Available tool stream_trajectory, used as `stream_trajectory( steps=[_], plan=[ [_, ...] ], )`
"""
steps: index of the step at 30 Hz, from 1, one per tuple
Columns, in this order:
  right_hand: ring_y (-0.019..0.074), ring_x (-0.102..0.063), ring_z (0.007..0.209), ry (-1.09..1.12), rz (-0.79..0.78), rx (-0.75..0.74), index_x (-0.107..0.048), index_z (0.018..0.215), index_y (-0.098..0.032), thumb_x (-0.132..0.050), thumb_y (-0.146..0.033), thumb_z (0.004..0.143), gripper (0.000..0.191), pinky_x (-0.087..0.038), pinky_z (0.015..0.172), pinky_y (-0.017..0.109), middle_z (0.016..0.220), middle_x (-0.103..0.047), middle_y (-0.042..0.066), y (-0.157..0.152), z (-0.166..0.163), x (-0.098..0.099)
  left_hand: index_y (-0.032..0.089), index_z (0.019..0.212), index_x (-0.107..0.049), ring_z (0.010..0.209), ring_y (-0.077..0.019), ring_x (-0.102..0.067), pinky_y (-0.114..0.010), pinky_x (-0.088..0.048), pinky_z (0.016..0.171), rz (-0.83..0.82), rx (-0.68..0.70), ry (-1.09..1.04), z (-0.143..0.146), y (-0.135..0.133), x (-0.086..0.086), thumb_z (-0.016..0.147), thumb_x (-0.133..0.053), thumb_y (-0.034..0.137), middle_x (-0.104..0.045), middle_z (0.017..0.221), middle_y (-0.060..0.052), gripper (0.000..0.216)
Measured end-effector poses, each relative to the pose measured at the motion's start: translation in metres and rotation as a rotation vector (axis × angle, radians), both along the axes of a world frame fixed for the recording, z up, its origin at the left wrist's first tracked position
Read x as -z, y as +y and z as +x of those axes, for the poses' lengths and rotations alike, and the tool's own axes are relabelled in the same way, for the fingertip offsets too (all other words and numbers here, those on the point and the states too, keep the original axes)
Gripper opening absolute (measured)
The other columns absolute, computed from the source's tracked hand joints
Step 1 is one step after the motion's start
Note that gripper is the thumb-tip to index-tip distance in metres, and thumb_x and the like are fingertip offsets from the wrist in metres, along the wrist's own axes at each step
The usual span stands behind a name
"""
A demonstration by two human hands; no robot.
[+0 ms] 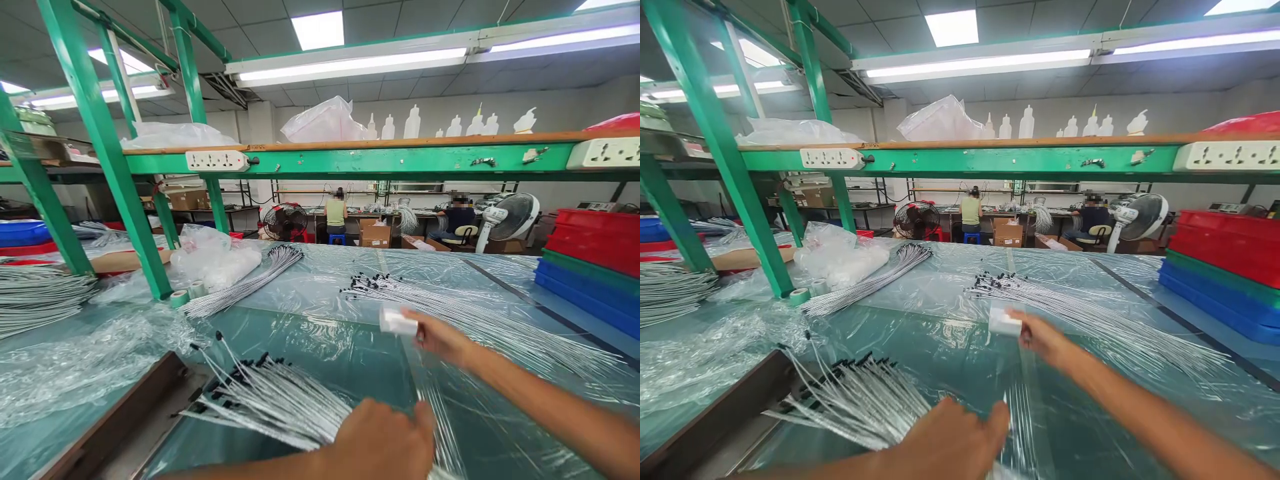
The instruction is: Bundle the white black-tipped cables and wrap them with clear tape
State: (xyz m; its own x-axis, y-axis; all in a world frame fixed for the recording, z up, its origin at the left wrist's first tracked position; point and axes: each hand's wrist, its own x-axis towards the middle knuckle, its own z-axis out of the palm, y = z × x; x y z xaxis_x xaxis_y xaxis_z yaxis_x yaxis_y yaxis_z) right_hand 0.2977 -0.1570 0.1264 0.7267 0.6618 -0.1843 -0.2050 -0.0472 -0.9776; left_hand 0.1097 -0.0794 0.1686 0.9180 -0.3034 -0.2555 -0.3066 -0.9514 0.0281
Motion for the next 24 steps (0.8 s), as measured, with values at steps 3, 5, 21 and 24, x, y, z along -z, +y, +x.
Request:
stream_trajectory(
  steps=[3,5,21,24],
  plan=[
    [0.0052,-0.047,0.045,0.036,0.129,0.088,-0.057,0.07,-0.02,-0.063,-0.031,0.069,0.012,-0.042,0.044,0.014,0.055,-0.055,-0.005,0.002,0.027,-0.051,0.004,0.119,-0.032,0.055,-0.0273,-0.06,-0.032,-0.039,0.044,0.035,-0.051,-0.185,0.007,0.011,-0.003,0.06,-0.05,0.03,-0.066,0.07,-0.013,0.066],
    [0.0056,-0.045,0.042,0.045,0.205,0.157,-0.055,0.071,-0.02,-0.056,-0.03,0.075,0.01,-0.041,0.042,0.016,0.054,-0.054,-0.005,0.002,0.038,-0.08,0.006,0.115,-0.035,0.053,-0.0274,-0.059,-0.032,-0.039,0.043,0.026,-0.058,-0.247,0.01,0.017,-0.003,0.056,-0.049,0.027,-0.066,0.071,-0.012,0.064],
    [0.012,-0.055,0.073,-0.168,0.373,0.126,-0.059,0.095,-0.023,-0.059,-0.036,0.072,0.027,-0.043,0.055,0.021,0.084,-0.06,-0.001,-0.027,0.017,-0.171,0.01,0.108,-0.044,0.066,-0.0302,-0.061,-0.033,-0.04,0.049,-0.06,-0.225,-0.153,0.039,0.047,0.029,0.05,-0.052,0.027,-0.065,0.079,-0.014,0.061],
    [0.0131,-0.056,0.077,-0.24,0.313,0.019,-0.057,0.102,-0.024,-0.06,-0.038,0.071,0.034,-0.044,0.056,0.022,0.092,-0.06,0.002,-0.03,0.01,-0.17,0.012,0.1,-0.048,0.064,-0.0291,-0.06,-0.03,-0.036,0.044,-0.079,-0.237,-0.138,0.042,0.055,0.034,0.05,-0.051,0.027,-0.065,0.076,-0.012,0.053]
  ],
)
